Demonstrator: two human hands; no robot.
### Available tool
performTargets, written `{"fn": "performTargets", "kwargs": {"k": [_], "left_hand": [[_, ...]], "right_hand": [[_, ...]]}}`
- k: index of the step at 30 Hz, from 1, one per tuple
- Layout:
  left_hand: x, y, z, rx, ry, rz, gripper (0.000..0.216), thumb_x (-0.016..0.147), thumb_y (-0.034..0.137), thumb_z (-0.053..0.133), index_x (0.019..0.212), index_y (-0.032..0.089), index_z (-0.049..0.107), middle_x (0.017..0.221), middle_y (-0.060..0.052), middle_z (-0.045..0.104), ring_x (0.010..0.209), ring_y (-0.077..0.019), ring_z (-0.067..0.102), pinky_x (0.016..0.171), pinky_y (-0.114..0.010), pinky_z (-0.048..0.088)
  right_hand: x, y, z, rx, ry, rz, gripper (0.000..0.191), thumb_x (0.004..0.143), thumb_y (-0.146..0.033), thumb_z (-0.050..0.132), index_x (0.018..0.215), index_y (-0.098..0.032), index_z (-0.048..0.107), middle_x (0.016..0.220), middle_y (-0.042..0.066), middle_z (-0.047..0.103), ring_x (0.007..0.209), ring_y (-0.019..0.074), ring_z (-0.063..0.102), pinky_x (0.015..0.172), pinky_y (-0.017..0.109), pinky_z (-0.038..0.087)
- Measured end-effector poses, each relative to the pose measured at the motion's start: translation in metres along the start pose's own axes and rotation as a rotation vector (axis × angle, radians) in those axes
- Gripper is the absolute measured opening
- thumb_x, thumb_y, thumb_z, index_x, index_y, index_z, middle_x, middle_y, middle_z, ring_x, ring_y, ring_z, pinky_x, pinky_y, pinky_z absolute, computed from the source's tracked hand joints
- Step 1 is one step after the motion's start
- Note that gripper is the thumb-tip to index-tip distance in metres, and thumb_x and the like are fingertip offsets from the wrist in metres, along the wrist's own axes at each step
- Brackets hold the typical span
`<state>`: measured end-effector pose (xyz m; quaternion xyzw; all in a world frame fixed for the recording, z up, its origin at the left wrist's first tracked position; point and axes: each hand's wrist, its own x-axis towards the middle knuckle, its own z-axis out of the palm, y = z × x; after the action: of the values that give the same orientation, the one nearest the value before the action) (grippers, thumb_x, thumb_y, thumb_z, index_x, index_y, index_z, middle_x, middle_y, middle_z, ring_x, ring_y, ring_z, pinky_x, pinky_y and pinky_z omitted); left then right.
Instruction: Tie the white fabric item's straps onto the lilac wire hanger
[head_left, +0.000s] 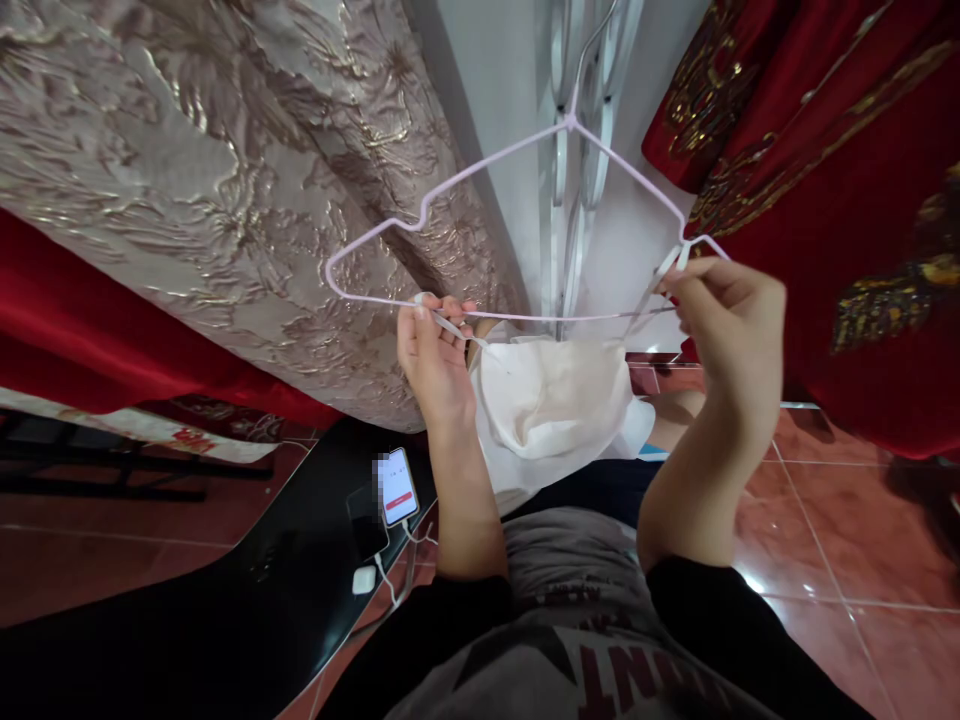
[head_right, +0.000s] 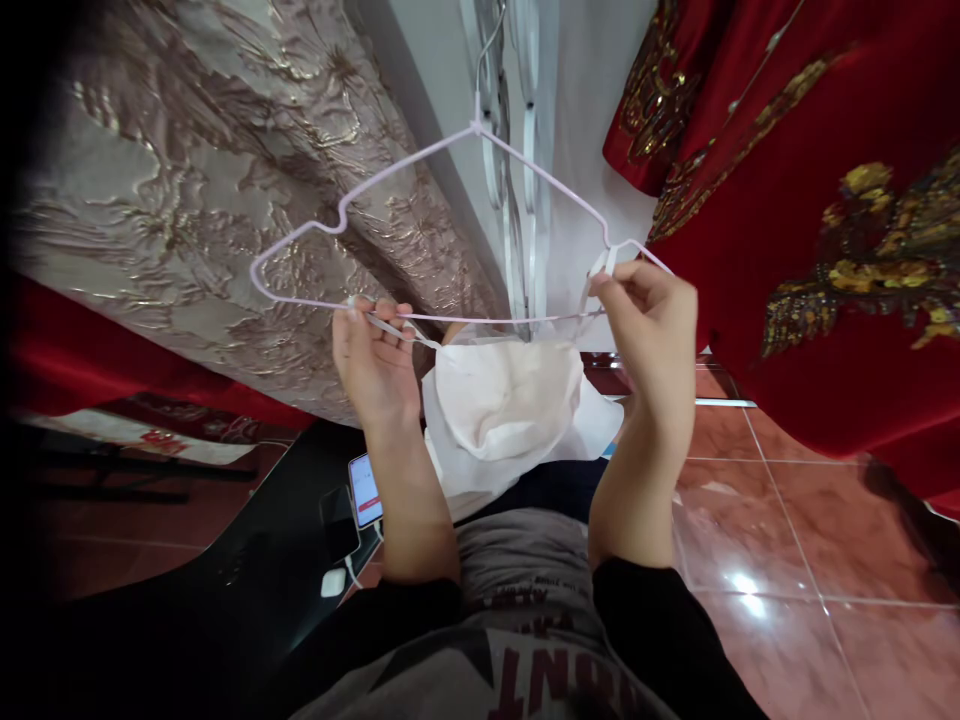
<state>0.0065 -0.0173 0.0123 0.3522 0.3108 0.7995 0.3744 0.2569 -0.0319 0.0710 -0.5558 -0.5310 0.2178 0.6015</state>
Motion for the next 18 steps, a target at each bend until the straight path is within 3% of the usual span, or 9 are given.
{"fn": "performTargets", "kwargs": {"k": [3, 7, 11, 12, 14, 17, 18], "left_hand": [[0.002, 0.001, -0.003, 0.059, -0.005, -0.004, 0.045, 0.089, 0.062, 0.084, 0.094, 0.024, 0.060, 0.088, -0.001, 0.066, 0.094, -0.0191, 0.073, 0.072, -0.025, 0.050], [0.003, 0.001, -0.002, 0.129, 0.013, 0.008, 0.052, 0.088, 0.072, 0.079, 0.092, 0.024, 0.059, 0.088, -0.002, 0.065, 0.095, -0.0199, 0.073, 0.070, -0.024, 0.051], [0.003, -0.001, 0.000, 0.136, 0.025, 0.009, 0.052, 0.089, 0.071, 0.079, 0.092, 0.023, 0.060, 0.088, -0.003, 0.066, 0.093, -0.0193, 0.073, 0.068, -0.022, 0.051], [0.003, -0.001, -0.001, 0.130, 0.025, 0.012, 0.051, 0.089, 0.070, 0.080, 0.092, 0.023, 0.060, 0.088, -0.002, 0.066, 0.092, -0.0189, 0.074, 0.068, -0.022, 0.051], [0.003, 0.000, -0.003, 0.095, 0.006, 0.015, 0.050, 0.089, 0.067, 0.082, 0.093, 0.022, 0.061, 0.087, -0.002, 0.067, 0.091, -0.0179, 0.074, 0.067, -0.021, 0.052], [0.004, 0.003, -0.006, -0.008, -0.046, 0.007, 0.044, 0.089, 0.059, 0.087, 0.094, 0.022, 0.064, 0.086, -0.001, 0.068, 0.090, -0.0162, 0.075, 0.067, -0.019, 0.052], [0.004, 0.003, -0.007, -0.040, -0.058, 0.001, 0.042, 0.089, 0.056, 0.088, 0.094, 0.022, 0.065, 0.085, 0.000, 0.069, 0.090, -0.0159, 0.076, 0.067, -0.018, 0.053]], "right_hand": [[0.006, -0.022, -0.010, -0.040, 0.035, -0.076, 0.028, 0.088, -0.015, 0.071, 0.061, -0.023, 0.070, 0.057, -0.002, 0.052, 0.054, 0.0102, 0.037, 0.060, 0.032, 0.037], [0.001, -0.027, -0.022, -0.146, -0.013, 0.011, 0.029, 0.088, -0.019, 0.077, 0.059, -0.022, 0.071, 0.052, -0.002, 0.053, 0.050, 0.0093, 0.034, 0.053, 0.032, 0.028], [0.003, -0.022, -0.011, 0.074, 0.055, -0.141, 0.018, 0.085, -0.014, 0.072, 0.070, -0.022, 0.077, 0.063, 0.001, 0.067, 0.054, 0.0096, 0.044, 0.052, 0.029, 0.031], [0.007, -0.018, -0.006, 0.177, 0.096, -0.191, 0.017, 0.084, -0.012, 0.069, 0.078, -0.023, 0.081, 0.070, 0.002, 0.073, 0.054, 0.0095, 0.044, 0.052, 0.029, 0.032], [0.019, -0.002, 0.005, 0.356, 0.229, -0.291, 0.036, 0.078, -0.009, 0.064, 0.101, -0.026, 0.086, 0.091, 0.002, 0.083, 0.053, 0.0091, 0.043, 0.049, 0.029, 0.029], [0.032, 0.038, 0.009, 0.435, 0.483, -0.508, 0.064, 0.070, -0.004, 0.056, 0.122, -0.030, 0.082, 0.125, -0.001, 0.082, 0.054, 0.0072, 0.050, 0.046, 0.027, 0.026], [0.032, 0.053, 0.006, 0.450, 0.607, -0.596, 0.063, 0.072, -0.003, 0.054, 0.122, -0.030, 0.082, 0.122, -0.002, 0.082, 0.050, 0.0038, 0.043, 0.044, 0.025, 0.021]]}}
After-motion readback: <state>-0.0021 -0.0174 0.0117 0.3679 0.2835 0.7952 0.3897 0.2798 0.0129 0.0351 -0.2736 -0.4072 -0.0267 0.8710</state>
